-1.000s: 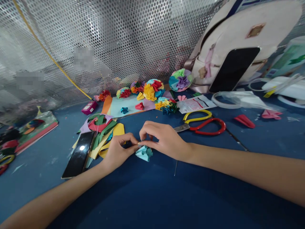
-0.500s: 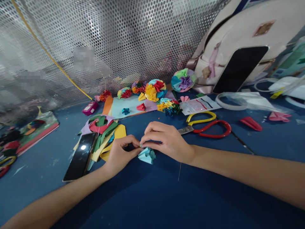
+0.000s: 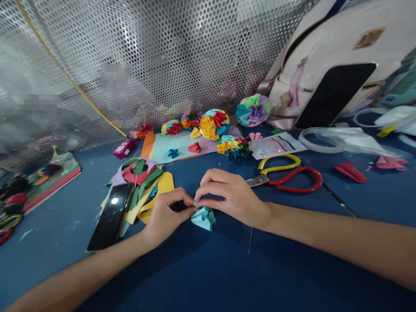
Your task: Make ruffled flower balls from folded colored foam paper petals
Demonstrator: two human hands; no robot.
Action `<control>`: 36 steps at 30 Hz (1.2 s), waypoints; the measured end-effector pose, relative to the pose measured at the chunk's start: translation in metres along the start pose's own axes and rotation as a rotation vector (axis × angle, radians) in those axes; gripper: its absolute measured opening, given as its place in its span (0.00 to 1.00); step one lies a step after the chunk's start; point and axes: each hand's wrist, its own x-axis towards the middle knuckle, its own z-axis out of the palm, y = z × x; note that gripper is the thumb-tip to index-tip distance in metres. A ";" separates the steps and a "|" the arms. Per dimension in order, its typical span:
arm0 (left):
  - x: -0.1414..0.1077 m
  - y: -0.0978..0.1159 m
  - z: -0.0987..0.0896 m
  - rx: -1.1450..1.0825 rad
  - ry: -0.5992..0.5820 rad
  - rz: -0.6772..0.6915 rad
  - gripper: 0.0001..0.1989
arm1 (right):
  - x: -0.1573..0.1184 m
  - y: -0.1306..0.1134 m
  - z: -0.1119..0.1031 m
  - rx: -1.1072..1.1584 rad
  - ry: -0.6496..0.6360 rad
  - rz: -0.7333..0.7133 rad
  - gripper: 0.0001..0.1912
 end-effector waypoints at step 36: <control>-0.002 0.004 0.000 0.149 0.019 0.168 0.10 | 0.002 -0.003 0.000 -0.050 -0.104 0.072 0.10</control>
